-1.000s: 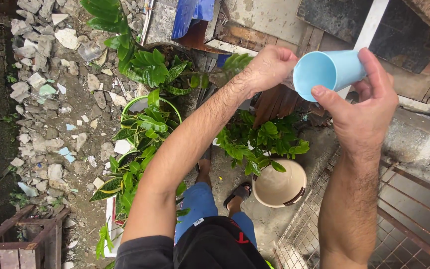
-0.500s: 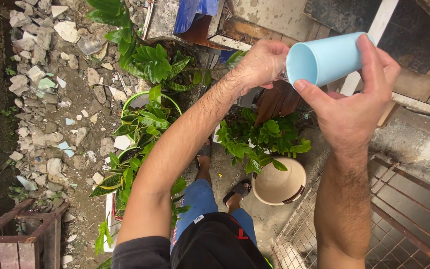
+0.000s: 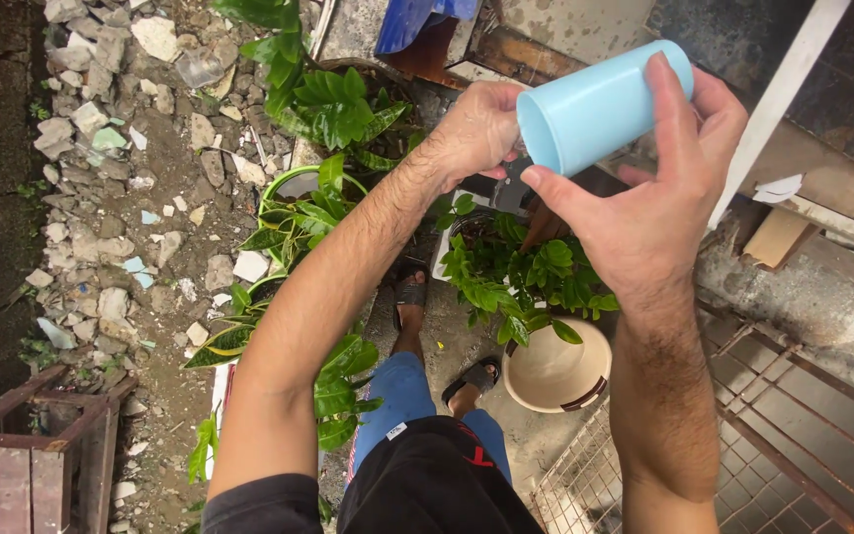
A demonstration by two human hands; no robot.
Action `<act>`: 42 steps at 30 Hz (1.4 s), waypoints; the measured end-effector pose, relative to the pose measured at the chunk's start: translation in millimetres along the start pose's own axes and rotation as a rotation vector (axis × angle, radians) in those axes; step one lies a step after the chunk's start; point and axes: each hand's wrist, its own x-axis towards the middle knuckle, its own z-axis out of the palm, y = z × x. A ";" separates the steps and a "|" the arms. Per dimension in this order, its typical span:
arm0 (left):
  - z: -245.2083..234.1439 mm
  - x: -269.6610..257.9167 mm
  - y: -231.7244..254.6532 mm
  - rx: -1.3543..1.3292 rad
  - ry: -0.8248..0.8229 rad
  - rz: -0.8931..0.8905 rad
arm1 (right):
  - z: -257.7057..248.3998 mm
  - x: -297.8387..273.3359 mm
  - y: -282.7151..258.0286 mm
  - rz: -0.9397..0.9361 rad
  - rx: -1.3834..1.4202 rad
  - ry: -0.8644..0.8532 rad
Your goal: Watering potted plants outside using a small plastic cup and a plastic basin filled with water.
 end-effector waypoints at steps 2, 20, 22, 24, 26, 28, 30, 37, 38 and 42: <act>-6.0 -3.4 -6.6 -0.007 0.032 -0.022 | -0.2 -0.9 -7.5 -0.037 -0.061 -0.008; 283.3 -141.9 -199.9 0.952 0.320 0.565 | -42.4 -390.1 188.7 0.342 0.183 0.506; 334.9 -165.3 -259.9 0.932 0.300 0.519 | -9.5 -497.9 261.5 0.469 0.311 0.439; 383.6 -183.5 -333.2 0.902 0.272 0.469 | 15.7 -595.1 313.3 0.596 0.433 0.361; 426.4 -193.6 -415.1 0.937 0.307 0.312 | 31.3 -677.0 342.8 0.945 0.122 0.088; 456.7 -210.4 -472.6 0.954 0.217 0.150 | 29.7 -742.8 363.3 0.944 -0.008 -0.007; 480.6 -225.2 -516.3 0.977 0.112 -0.019 | 23.7 -792.4 382.7 0.957 -0.132 -0.113; 503.3 -228.4 -609.7 1.051 -0.011 -0.198 | 69.5 -850.3 490.5 0.760 -0.299 -0.521; 501.9 -217.9 -626.4 1.050 -0.013 -0.207 | 88.5 -845.8 511.7 0.694 -0.352 -0.535; 498.3 -161.7 -707.7 1.103 -0.052 -0.234 | 187.3 -853.8 630.9 0.481 -0.553 -0.511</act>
